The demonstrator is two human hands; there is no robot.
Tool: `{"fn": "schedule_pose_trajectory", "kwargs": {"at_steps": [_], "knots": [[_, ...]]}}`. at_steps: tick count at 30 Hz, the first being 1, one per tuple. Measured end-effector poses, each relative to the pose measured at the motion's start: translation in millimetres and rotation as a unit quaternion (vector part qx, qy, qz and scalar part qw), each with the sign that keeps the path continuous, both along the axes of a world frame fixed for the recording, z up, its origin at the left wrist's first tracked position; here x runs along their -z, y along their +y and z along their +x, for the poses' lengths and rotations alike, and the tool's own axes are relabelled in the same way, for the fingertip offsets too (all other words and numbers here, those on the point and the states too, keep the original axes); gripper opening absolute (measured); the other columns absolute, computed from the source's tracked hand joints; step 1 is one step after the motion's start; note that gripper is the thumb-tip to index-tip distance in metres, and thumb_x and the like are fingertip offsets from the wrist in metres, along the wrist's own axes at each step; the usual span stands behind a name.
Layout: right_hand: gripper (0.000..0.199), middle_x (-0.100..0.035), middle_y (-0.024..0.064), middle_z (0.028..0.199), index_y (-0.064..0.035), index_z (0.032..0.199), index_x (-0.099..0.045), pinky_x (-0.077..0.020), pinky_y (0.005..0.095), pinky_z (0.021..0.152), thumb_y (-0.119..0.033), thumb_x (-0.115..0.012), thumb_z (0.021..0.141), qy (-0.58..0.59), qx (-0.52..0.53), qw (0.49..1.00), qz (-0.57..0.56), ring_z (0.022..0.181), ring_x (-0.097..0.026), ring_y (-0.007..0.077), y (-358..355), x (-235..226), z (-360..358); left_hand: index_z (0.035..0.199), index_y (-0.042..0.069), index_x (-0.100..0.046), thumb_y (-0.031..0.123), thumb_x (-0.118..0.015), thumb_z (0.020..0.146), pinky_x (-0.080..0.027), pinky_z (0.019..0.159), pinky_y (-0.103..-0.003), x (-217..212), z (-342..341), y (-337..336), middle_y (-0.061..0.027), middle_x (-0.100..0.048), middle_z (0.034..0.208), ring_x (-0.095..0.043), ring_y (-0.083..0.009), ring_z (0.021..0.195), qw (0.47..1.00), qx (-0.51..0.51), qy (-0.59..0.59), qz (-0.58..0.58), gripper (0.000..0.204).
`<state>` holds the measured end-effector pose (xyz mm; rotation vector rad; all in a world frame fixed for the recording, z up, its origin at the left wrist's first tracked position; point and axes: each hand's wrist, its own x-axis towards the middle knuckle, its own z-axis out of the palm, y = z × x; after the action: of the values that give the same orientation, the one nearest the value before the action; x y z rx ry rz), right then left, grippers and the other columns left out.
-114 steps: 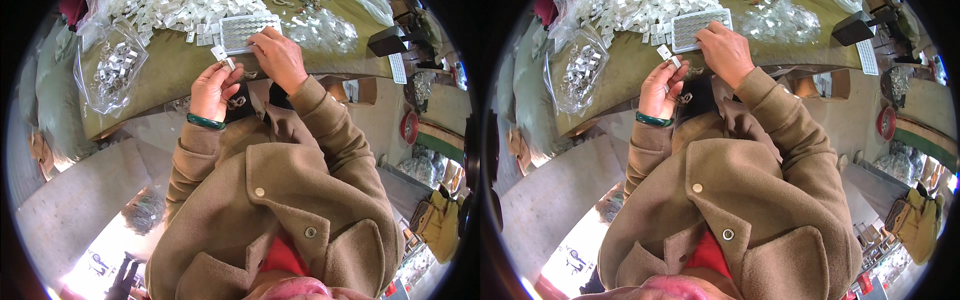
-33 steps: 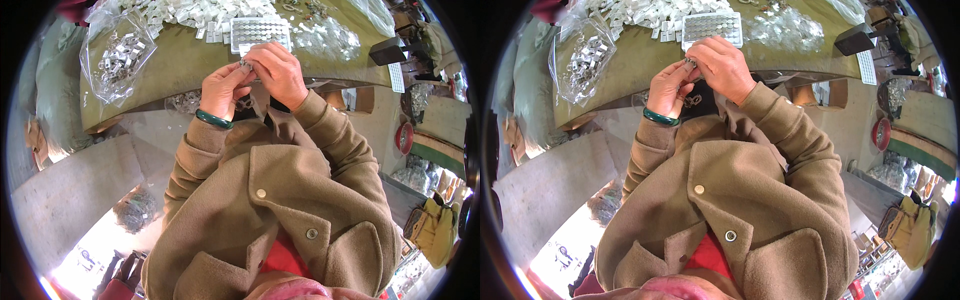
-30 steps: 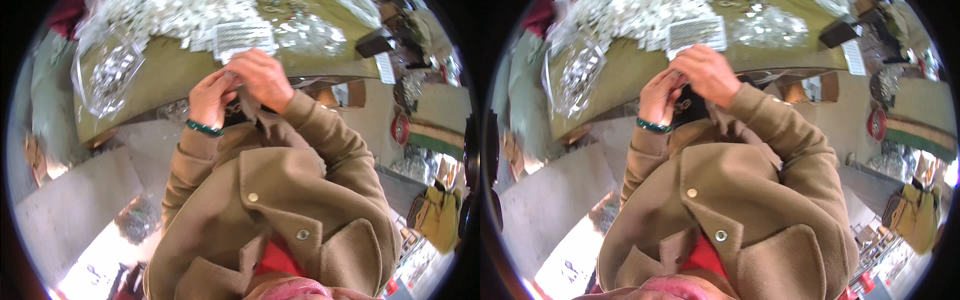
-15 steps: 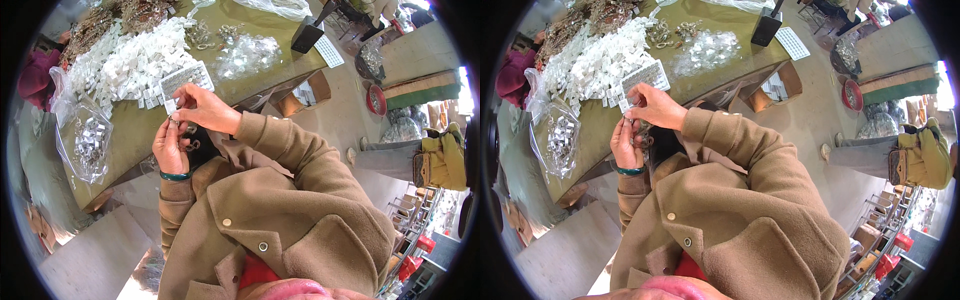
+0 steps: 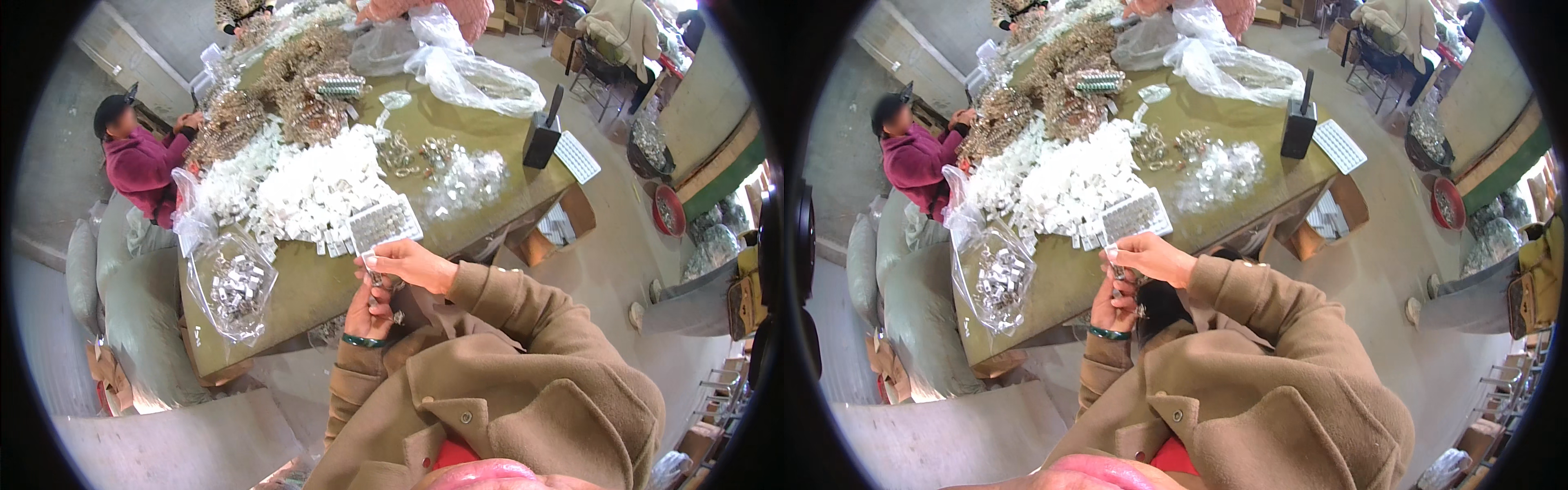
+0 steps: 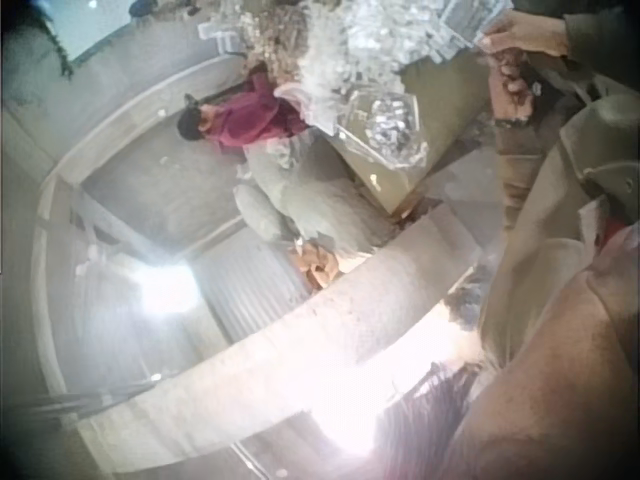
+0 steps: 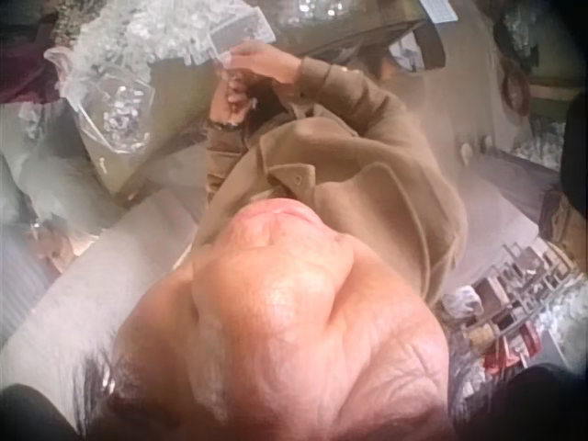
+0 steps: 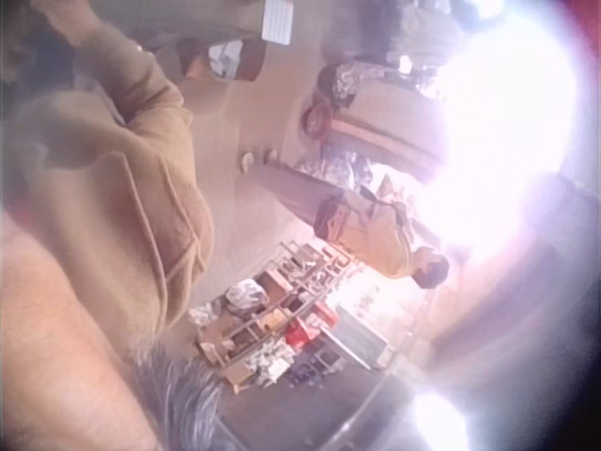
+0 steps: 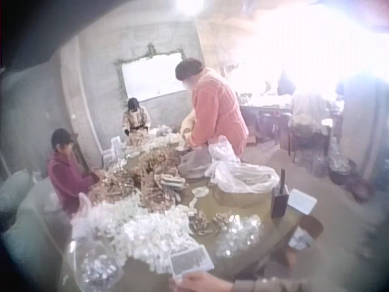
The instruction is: The person repeatedly picks small white rectangular components and metal rings from a table, joins them by hand, and places the assembled units into a compartmentalized tray. The person occasionally uses a small flashlight to illuminate the components during assembly.
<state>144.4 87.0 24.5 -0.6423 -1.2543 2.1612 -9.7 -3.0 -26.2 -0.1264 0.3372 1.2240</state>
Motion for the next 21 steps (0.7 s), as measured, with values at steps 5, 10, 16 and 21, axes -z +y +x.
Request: {"fn": "schedule_pose_trajectory", "kwargs": {"at_steps": [5, 10, 16, 21], "knots": [[0.027, -0.071, 0.0073, 0.089, 0.0060, 0.110, -0.068, -0.0482, 0.0232, 0.069, -0.015, -0.061, 0.094, -0.008, -0.008, 0.999, 0.038, 0.075, -0.060, 0.0088, 11, 4, 8, 0.123, 0.002, -0.052, 0.027, -0.051, 0.102, -0.044, 0.046, -0.013, 7, 6, 1, -0.0121, -0.062, 0.109, -0.058, -0.0037, 0.071, 0.992, 0.047, -0.107, 0.037, 0.033], [0.030, -0.071, 0.0080, 0.092, 0.0033, 0.114, -0.068, -0.0490, 0.0234, 0.078, -0.011, -0.062, 0.088, -0.032, -0.074, 0.992, 0.094, 0.081, -0.062, 0.0094, 20, 5, 18, 0.113, 0.005, -0.058, 0.030, -0.051, 0.102, -0.038, 0.042, -0.014, -3, 21, 1, -0.0035, -0.065, 0.095, -0.051, -0.0010, 0.058, 0.996, -0.029, -0.075, -0.025, 0.029], [0.040, -0.069, 0.0138, 0.095, -0.0045, 0.122, -0.065, -0.0507, 0.0337, 0.081, -0.011, -0.066, 0.083, -0.073, -0.007, 0.914, 0.399, 0.088, -0.066, 0.0213, 9, 9, 24, 0.108, 0.009, -0.061, 0.032, -0.054, 0.100, -0.030, 0.038, -0.014, -16, 29, 7, 0.0052, -0.058, 0.079, -0.045, 0.0007, 0.053, 0.996, -0.049, 0.032, -0.068, 0.026], [0.031, -0.066, 0.0138, 0.091, -0.0045, 0.110, -0.066, -0.0508, 0.0422, 0.076, -0.007, -0.066, 0.079, -0.103, 0.111, 0.804, 0.575, 0.087, -0.063, 0.0344, 8, 16, 40, 0.106, 0.013, -0.058, 0.036, -0.054, 0.100, -0.028, 0.038, -0.013, -24, 39, 10, 0.0079, -0.051, 0.081, -0.043, 0.0018, 0.056, 0.988, 0.012, 0.132, -0.080, 0.024]]}}
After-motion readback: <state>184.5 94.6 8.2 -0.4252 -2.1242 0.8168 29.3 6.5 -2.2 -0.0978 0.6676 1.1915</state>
